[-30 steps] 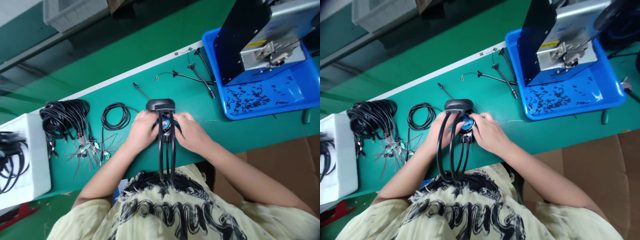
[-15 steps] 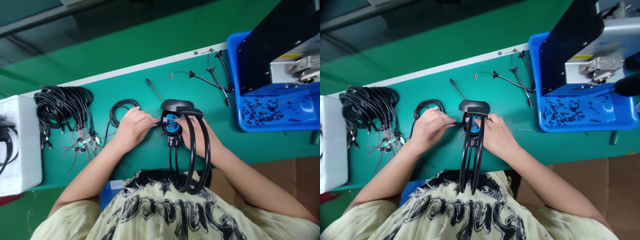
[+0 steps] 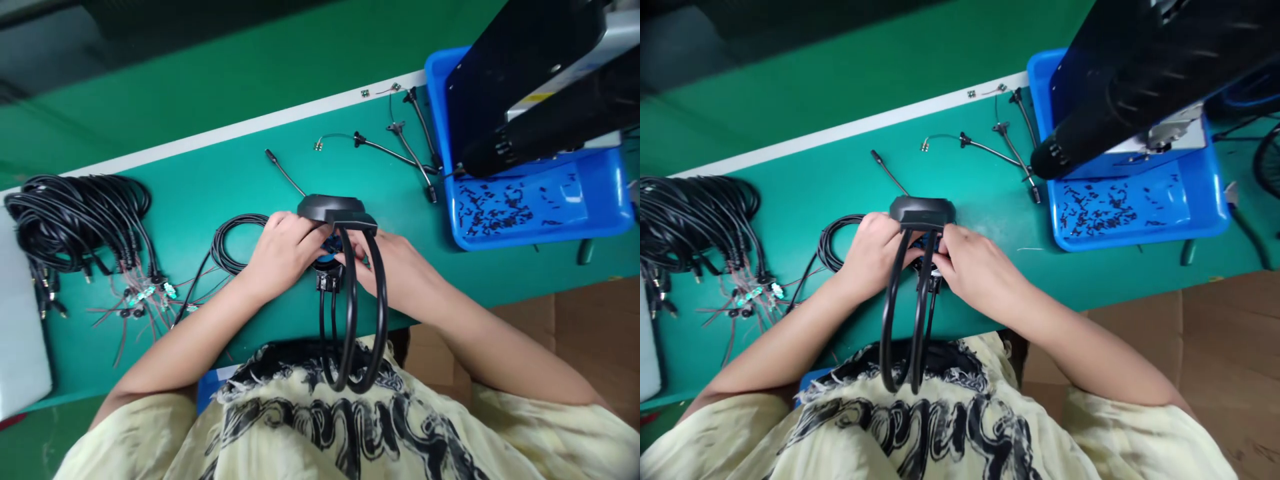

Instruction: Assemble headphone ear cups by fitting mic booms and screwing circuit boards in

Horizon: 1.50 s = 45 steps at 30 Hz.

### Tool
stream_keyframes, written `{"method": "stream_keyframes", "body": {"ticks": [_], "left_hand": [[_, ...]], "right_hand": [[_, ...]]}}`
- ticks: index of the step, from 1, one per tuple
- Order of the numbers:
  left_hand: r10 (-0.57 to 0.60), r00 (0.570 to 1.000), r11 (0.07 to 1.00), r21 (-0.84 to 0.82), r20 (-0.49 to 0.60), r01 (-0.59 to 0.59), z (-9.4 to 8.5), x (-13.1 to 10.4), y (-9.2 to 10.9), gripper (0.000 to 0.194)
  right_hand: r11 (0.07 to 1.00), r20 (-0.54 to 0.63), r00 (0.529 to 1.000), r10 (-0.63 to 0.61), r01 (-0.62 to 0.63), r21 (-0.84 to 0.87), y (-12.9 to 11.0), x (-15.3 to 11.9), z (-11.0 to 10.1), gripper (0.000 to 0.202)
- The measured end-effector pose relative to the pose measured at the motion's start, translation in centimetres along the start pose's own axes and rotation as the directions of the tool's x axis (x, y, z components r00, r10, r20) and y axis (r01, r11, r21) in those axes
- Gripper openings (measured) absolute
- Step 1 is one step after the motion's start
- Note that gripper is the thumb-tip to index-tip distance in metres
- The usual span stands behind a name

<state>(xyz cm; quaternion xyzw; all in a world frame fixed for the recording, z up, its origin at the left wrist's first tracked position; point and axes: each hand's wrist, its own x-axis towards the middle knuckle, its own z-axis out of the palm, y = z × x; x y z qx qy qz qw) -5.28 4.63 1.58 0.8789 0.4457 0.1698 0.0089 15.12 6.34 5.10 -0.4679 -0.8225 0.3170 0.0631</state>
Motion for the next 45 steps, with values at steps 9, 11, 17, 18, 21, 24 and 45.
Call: {"method": "stream_keyframes", "body": {"ticks": [9, 11, 17, 18, 21, 24, 45], "left_hand": [[-0.246, 0.956, 0.947, 0.248, 0.162, 0.202, 0.3, 1.9, 2.4, 0.055], [-0.283, 0.932, 0.944, 0.236, 0.228, 0.229, -0.1, 2.6, 2.3, 0.057], [-0.315, 0.900, 0.933, 0.272, 0.302, 0.235, -0.6, 3.2, 1.8, 0.072], [-0.312, 0.899, 0.933, 0.276, 0.308, 0.230, -0.5, 3.1, 1.7, 0.076], [-0.316, 0.889, 0.931, 0.286, 0.330, 0.224, -0.5, 2.9, 1.6, 0.086], [-0.315, 0.882, 0.930, 0.297, 0.350, 0.215, -0.4, 2.9, 1.4, 0.093], [-0.307, 0.910, 0.925, 0.312, 0.280, 0.216, -0.4, 2.9, 1.6, 0.093]], "right_hand": [[0.952, -0.093, 0.987, 0.133, -0.102, 0.288, 1.5, 5.0, -0.8, 0.009], [0.905, -0.122, 0.968, 0.220, -0.155, 0.396, 2.3, 6.5, -0.3, 0.009], [0.706, -0.018, 0.935, 0.353, -0.254, 0.661, 4.0, 8.4, 1.7, 0.014], [0.681, -0.004, 0.934, 0.358, -0.258, 0.686, 4.1, 8.4, 1.8, 0.013], [0.708, -0.040, 0.936, 0.349, -0.236, 0.666, 4.2, 8.5, 2.1, 0.012], [0.777, -0.083, 0.939, 0.335, -0.225, 0.588, 4.2, 8.5, 2.0, 0.014], [0.932, -0.116, 0.971, 0.211, -0.165, 0.323, 4.3, 8.4, 2.0, 0.020]]}}
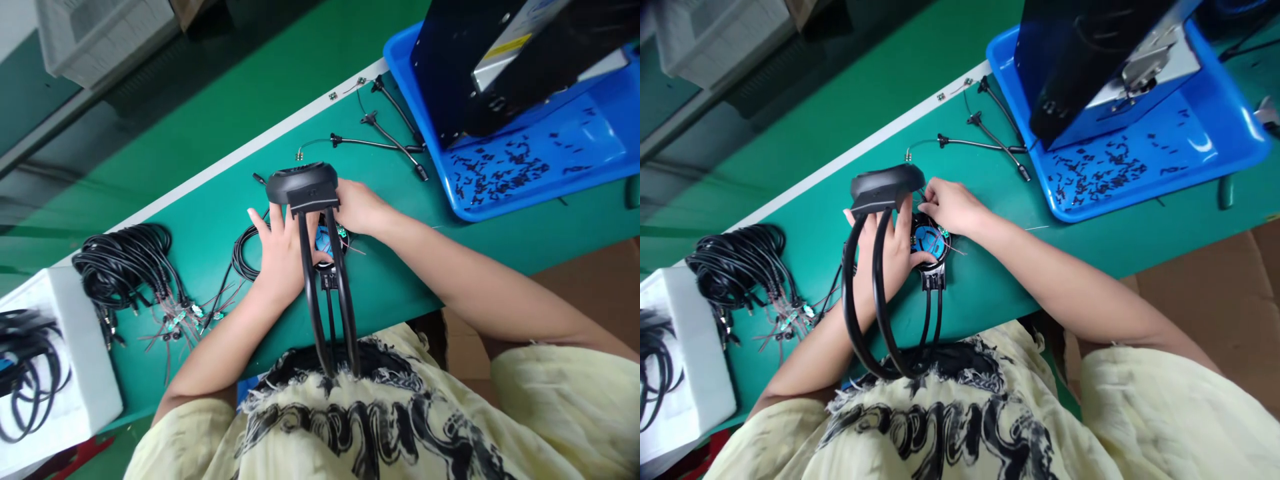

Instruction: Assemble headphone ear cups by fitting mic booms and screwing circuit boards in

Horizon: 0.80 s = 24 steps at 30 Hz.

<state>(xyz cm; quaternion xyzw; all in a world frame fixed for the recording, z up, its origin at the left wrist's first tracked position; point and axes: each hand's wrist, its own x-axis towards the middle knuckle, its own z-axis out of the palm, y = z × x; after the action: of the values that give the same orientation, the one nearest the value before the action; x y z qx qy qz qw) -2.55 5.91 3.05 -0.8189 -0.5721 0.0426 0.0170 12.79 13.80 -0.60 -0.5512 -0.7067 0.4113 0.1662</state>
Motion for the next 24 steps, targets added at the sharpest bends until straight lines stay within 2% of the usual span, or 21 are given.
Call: {"method": "stream_keyframes", "body": {"ticks": [5, 7, 11, 14, 17, 19, 21, 23, 24], "left_hand": [[0.003, 1.000, 1.000, 0.026, 0.004, -0.003, 0.1, -0.3, 0.0, 0.086], [0.005, 1.000, 1.000, 0.025, 0.011, -0.005, 0.0, -0.4, 0.2, 0.082], [-0.022, 1.000, 1.000, 0.014, -0.001, 0.022, -0.9, -0.5, 0.8, 0.075], [-0.010, 1.000, 0.998, -0.066, -0.022, 0.008, -1.3, -1.9, 0.1, 0.066], [-0.092, 0.995, 0.984, -0.160, -0.046, 0.083, -0.2, -5.3, -2.2, 0.052], [-0.142, 0.989, 0.980, -0.151, -0.048, 0.134, 1.2, -7.9, -4.1, 0.047], [-0.074, 0.997, 0.987, -0.147, -0.010, 0.072, 2.2, -9.7, -6.2, 0.033], [-0.011, 0.999, 0.977, -0.212, 0.050, 0.021, 2.2, -10.0, -8.6, 0.028], [-0.026, 0.997, 0.964, -0.263, 0.067, 0.043, 1.7, -9.4, -10.1, 0.030]], "right_hand": [[0.997, -0.057, 0.997, -0.051, 0.055, 0.056, 0.1, -1.7, -0.1, 0.023], [0.991, -0.051, 0.992, -0.116, 0.119, 0.064, 0.5, -2.8, 0.0, 0.023], [0.939, -0.067, 0.937, -0.343, 0.339, -0.064, 1.6, -4.4, 0.4, 0.032], [0.927, -0.086, 0.928, -0.364, 0.351, -0.131, 2.2, -4.7, 0.8, 0.038], [0.950, -0.109, 0.948, -0.298, 0.284, -0.128, 2.4, -4.7, 1.2, 0.038], [0.957, -0.120, 0.953, -0.279, 0.265, -0.117, 2.3, -4.8, 1.3, 0.035], [0.950, -0.132, 0.943, -0.305, 0.290, -0.119, 1.8, -4.5, 1.2, 0.034], [0.949, -0.135, 0.944, -0.300, 0.281, -0.140, 0.7, -3.3, 0.9, 0.032], [0.954, -0.124, 0.953, -0.276, 0.256, -0.157, -0.2, -2.1, 0.8, 0.033]]}}
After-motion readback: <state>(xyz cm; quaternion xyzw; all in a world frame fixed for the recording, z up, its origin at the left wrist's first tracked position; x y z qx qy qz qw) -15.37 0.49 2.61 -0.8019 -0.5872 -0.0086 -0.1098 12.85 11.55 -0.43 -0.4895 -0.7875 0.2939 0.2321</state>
